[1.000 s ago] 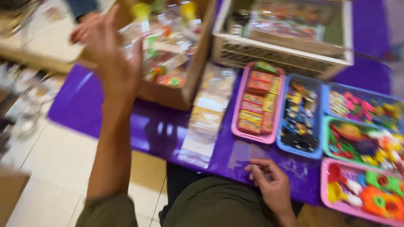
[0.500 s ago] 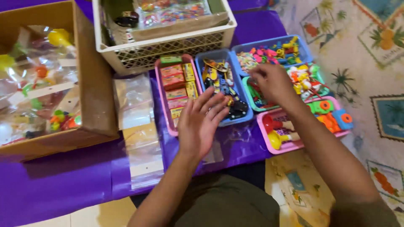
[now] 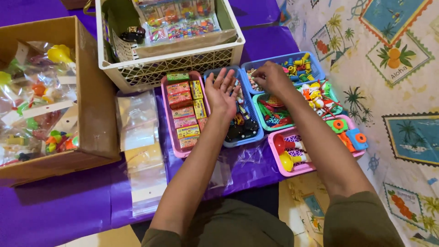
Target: Packing small plastic toys and beads into small clear plastic bags.
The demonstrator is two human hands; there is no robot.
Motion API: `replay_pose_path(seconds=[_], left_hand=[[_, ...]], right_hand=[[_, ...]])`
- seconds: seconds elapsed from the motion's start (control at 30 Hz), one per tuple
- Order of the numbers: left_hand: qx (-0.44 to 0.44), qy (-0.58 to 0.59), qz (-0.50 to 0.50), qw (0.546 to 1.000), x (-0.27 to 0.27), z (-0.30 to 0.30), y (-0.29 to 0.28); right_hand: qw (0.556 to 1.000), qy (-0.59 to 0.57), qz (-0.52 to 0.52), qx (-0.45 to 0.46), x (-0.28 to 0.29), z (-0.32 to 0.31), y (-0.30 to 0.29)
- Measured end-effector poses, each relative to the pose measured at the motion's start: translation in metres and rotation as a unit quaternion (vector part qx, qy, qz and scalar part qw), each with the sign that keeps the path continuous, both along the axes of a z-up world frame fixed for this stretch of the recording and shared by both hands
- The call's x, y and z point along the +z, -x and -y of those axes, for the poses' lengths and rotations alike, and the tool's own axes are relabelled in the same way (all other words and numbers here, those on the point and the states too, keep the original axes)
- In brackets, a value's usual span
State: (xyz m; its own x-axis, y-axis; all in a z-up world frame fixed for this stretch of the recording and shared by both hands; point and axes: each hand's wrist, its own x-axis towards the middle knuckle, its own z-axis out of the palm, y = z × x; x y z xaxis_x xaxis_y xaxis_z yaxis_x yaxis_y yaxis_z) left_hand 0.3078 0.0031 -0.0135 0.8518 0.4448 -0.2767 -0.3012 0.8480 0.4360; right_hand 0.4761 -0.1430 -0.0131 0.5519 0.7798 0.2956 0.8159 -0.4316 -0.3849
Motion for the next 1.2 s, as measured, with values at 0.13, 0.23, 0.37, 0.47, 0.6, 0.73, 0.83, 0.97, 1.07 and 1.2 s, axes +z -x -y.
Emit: replay_pose_path(seconds=[0.13, 0.23, 0.37, 0.47, 0.6, 0.73, 0.83, 0.97, 1.07, 1.2], left_hand=[[0.002, -0.007, -0.012, 1.000, -0.006, 0.012, -0.010], [0.016, -0.025, -0.006, 1.000, -0.002, 0.020, -0.016], [0.052, -0.076, 0.010, 0.996, 0.003, 0.027, -0.025], [0.053, -0.083, 0.010, 0.995, 0.007, 0.029, -0.035], [0.057, -0.092, 0.013, 0.994, 0.008, 0.032, -0.041], [0.053, -0.108, 0.021, 0.993, 0.008, 0.035, -0.041], [0.037, -0.044, 0.015, 0.998, -0.007, 0.031, -0.057], [0.013, 0.044, 0.061, 0.997, -0.010, 0.029, -0.062], [0.011, 0.077, 0.089, 0.993, -0.007, 0.028, -0.058], [0.004, 0.142, 0.129, 0.981, -0.010, 0.029, -0.056]], right_hand=[[0.999, -0.024, -0.025, -0.036, -0.006, 0.006, 0.004], [0.994, -0.049, -0.070, -0.066, 0.003, 0.007, 0.007], [0.981, -0.069, -0.151, -0.099, 0.017, 0.009, 0.007], [0.975, -0.085, -0.174, -0.107, 0.019, 0.009, 0.003], [0.969, -0.121, -0.195, -0.090, 0.027, 0.010, 0.008], [0.945, -0.180, -0.265, -0.070, 0.046, 0.009, 0.027], [0.921, -0.218, -0.322, -0.003, 0.071, 0.003, 0.050], [0.931, -0.195, -0.302, 0.059, 0.094, -0.004, 0.070], [0.936, -0.193, -0.287, 0.070, 0.097, -0.005, 0.069], [0.958, -0.183, -0.200, 0.092, 0.095, -0.009, 0.068]])
